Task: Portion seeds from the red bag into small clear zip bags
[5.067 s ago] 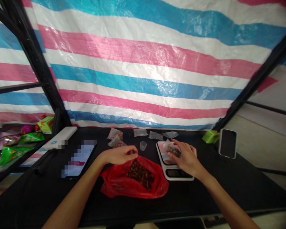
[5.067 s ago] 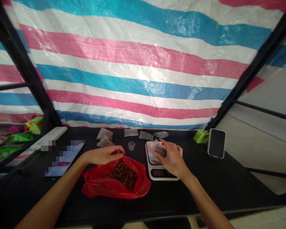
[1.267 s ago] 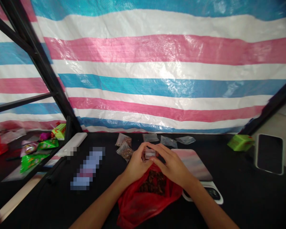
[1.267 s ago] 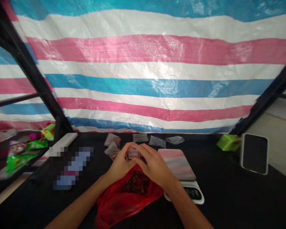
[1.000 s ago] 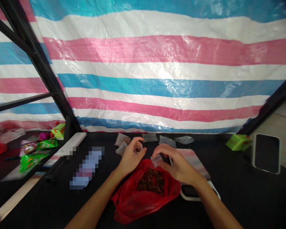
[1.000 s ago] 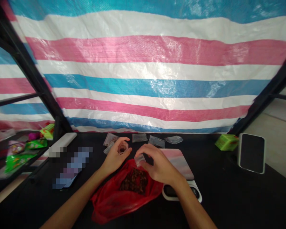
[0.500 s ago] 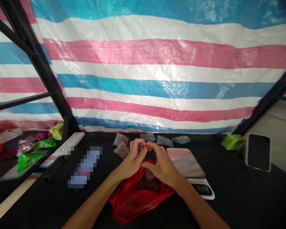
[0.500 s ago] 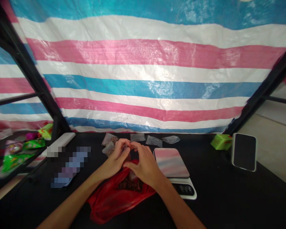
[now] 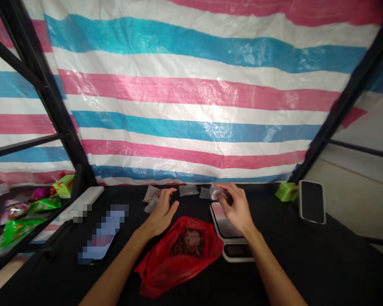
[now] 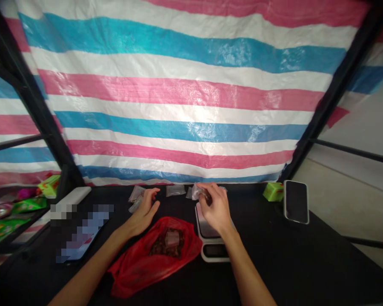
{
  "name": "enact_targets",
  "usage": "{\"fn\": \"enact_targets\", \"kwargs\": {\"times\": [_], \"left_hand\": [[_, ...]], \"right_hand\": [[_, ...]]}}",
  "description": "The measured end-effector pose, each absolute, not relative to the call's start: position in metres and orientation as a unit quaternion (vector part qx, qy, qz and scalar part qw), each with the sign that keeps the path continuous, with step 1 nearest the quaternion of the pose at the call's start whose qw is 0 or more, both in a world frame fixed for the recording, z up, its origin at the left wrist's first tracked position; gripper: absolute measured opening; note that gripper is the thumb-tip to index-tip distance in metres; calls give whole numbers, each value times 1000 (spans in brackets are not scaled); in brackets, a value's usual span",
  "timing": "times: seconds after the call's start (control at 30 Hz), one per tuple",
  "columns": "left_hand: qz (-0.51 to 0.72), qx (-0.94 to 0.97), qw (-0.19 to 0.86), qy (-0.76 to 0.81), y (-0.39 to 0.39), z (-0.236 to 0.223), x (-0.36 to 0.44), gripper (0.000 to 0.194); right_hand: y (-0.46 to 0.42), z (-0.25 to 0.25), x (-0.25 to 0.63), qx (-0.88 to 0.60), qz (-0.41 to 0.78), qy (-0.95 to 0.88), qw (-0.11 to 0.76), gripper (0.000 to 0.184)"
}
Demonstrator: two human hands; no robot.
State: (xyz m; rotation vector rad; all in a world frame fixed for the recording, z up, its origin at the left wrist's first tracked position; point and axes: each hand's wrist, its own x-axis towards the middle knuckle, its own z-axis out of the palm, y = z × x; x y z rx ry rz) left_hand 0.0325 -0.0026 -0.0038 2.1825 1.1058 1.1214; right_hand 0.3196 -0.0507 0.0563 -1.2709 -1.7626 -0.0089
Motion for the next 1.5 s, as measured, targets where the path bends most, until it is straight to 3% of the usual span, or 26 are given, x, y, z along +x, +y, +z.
{"fn": "enact_targets", "kwargs": {"times": [0.2, 0.27, 0.4, 0.5, 0.73, 1.17, 1.5], "left_hand": [[408, 805, 135, 408, 5, -11, 28, 35], [423, 794, 123, 417, 8, -12, 26, 34], [452, 774, 108, 429, 13, -10, 21, 32], [462, 767, 112, 431, 15, -8, 18, 30], [466, 765, 99, 434, 15, -8, 15, 22], [446, 776, 108, 432, 13, -7, 18, 24], [460, 761, 101, 446, 12, -4, 15, 22]], "right_hand": [[-58, 47, 363, -570, 2, -777, 267, 27], [-58, 40, 368, -564, 27, -773, 289, 30], [-53, 29, 387, -543, 17, -706, 453, 33], [-51, 24, 397, -552, -11, -658, 512, 29], [-58, 26, 383, -568, -21, -680, 463, 26], [-62, 31, 378, -560, 4, -733, 387, 30], [-62, 26, 378, -550, 110, -749, 352, 42]]}}
